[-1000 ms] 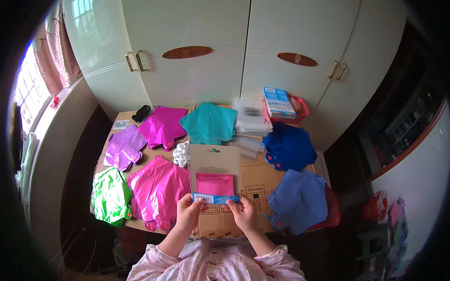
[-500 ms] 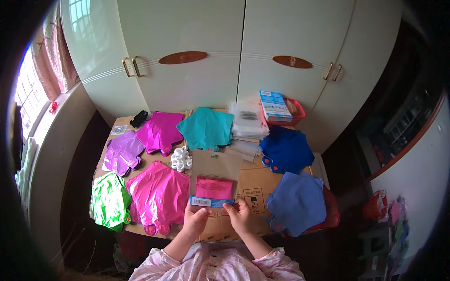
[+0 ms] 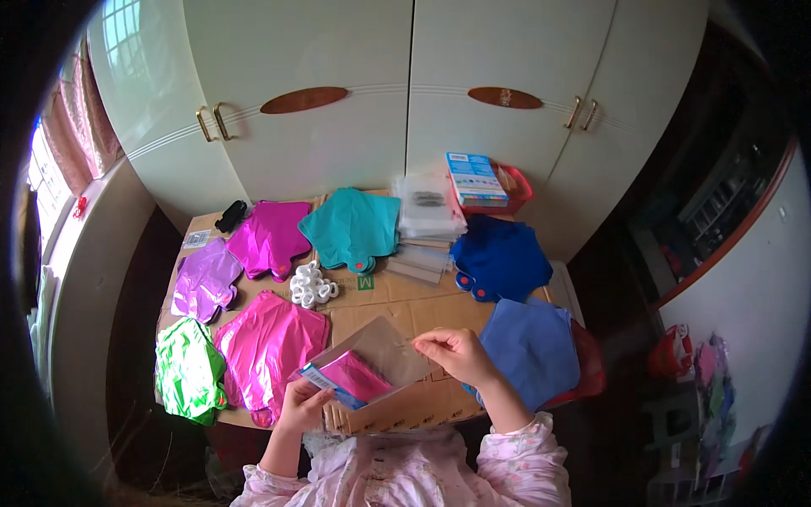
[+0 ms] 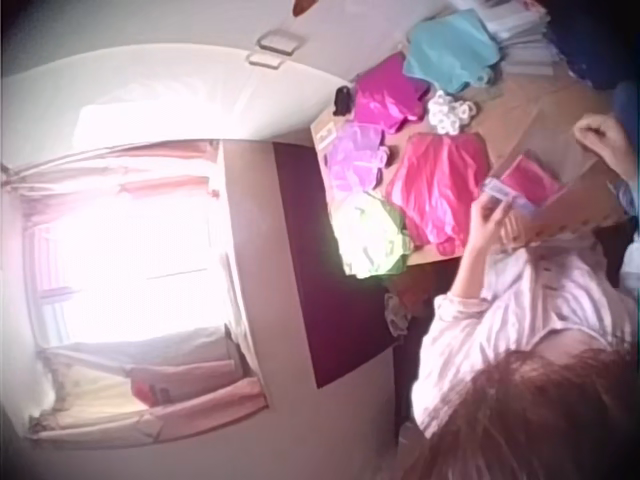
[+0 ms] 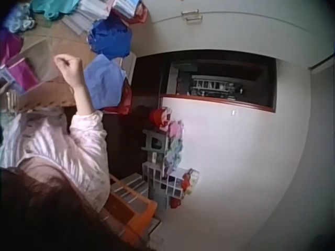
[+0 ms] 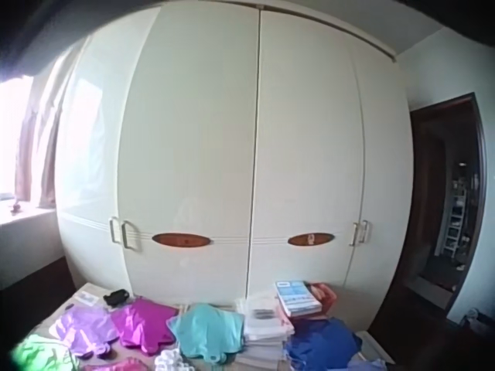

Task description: Folding colorful plastic products and placing them into small pink boxes for packaging.

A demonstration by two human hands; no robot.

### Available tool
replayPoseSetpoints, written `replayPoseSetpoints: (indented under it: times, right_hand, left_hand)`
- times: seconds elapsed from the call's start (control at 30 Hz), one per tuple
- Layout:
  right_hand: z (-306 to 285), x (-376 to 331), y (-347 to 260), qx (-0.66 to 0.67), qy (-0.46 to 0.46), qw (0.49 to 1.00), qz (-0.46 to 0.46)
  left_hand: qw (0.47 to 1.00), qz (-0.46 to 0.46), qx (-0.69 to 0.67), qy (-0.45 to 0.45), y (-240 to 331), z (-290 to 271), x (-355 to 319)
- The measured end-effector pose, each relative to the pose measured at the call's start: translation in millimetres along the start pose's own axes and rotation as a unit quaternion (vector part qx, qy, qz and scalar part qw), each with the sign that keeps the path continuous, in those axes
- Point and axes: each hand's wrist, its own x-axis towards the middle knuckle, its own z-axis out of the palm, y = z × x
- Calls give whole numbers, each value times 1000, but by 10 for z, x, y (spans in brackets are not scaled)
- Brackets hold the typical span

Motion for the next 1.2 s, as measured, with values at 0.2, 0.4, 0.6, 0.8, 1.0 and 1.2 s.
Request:
replayPoseSetpoints:
  times: [0.2,0.4,0.6,0.8,1.0,1.2]
  right_hand:
    - [44,38,-28,-15,-28,999,16]
    - [28,63,11,73,-61,992,77]
    - [-17,96,99,112,-87,987,79]
    - [6,83,61,95,-82,990,60]
    - [161,40,-113,-192,19,981,-29]
    - [311,27,-28,-460,147,843,-237]
  left_hand:
    - [1000,-4,12,9,68,-43,-19]
    - [999,-25,24,13,107,-40,-10]
    - [1000,-21,3,13,104,-35,5]
    - [999,-28,-1,16,122,-9,13]
    - [1000,-23,4,-8,18,-64,1]
    - [1000,-7,0,1,23,53,-34]
